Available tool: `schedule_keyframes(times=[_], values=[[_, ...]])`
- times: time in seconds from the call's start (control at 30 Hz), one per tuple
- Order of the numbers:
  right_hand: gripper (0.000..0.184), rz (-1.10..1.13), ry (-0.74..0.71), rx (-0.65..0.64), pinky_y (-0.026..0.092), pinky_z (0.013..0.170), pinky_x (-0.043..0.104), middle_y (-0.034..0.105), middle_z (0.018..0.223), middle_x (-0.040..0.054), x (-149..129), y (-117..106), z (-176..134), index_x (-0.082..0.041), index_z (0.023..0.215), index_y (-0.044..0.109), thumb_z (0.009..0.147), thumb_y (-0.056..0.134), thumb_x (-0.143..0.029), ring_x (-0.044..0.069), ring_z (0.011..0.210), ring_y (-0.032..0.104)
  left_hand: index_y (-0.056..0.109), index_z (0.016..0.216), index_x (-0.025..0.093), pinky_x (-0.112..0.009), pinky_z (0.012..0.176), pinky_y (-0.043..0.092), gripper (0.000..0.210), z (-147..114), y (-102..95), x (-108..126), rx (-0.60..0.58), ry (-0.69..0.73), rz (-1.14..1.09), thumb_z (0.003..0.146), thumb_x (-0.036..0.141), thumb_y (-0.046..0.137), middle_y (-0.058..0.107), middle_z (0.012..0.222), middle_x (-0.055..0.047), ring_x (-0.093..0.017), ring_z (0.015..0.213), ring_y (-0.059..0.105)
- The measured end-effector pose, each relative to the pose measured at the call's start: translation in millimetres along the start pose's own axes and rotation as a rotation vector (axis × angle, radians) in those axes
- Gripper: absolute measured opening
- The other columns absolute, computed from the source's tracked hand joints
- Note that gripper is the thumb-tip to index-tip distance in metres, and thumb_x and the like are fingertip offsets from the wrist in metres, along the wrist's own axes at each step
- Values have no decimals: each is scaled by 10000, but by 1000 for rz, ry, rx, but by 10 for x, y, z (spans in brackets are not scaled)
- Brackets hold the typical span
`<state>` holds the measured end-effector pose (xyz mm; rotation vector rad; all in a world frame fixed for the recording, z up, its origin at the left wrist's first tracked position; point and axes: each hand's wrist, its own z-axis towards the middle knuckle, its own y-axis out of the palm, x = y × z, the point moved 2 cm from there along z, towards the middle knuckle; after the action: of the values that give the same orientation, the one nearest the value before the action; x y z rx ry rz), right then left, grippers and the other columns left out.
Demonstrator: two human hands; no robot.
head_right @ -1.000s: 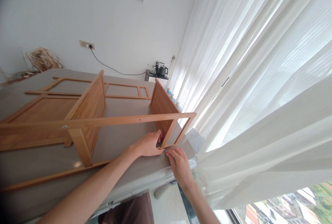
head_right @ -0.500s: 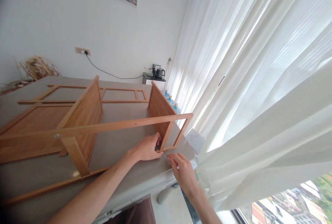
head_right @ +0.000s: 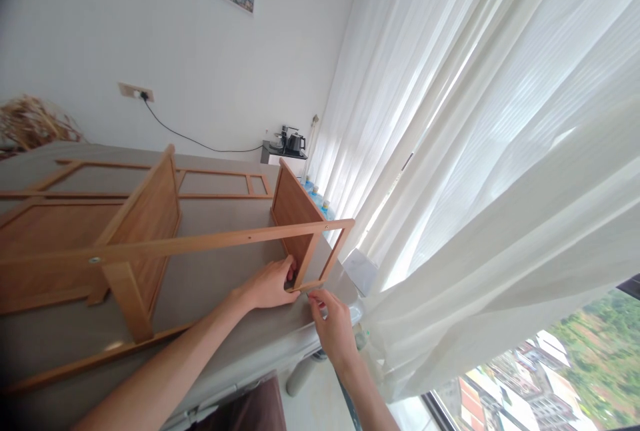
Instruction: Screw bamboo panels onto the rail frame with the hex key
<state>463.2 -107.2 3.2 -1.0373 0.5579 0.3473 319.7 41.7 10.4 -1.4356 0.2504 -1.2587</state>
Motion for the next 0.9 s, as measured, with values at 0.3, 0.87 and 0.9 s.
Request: schedule_keyframes(times=[0.3, 0.87, 0.9], values=[[192, 12, -14, -1, 541, 700, 263, 708, 854, 13, 30, 86, 5, -222, 912, 696, 908, 505, -239, 154, 732, 651, 439, 957, 233, -332, 692, 467, 410, -21, -30, 18, -19, -7, 17, 705, 447, 682, 690, 935, -45, -260, 819, 673], [195, -93, -192, -20, 524, 747, 295, 688, 872, 31, 17, 171, -4, -237, 955, 678, 964, 485, -211, 186, 827, 650, 449, 971, 228, -344, 690, 464, 419, -1, -17, 7, -14, 9, 20, 697, 449, 676, 697, 930, -47, -271, 840, 679], [200, -105, -206, -24, 520, 752, 300, 688, 878, 32, 18, 171, -10, -239, 964, 678, 968, 481, -208, 189, 839, 648, 449, 972, 228, -343, 689, 466, 419, 0, -15, 5, -14, 9, 20, 698, 448, 676, 697, 929, -45, -271, 842, 679]])
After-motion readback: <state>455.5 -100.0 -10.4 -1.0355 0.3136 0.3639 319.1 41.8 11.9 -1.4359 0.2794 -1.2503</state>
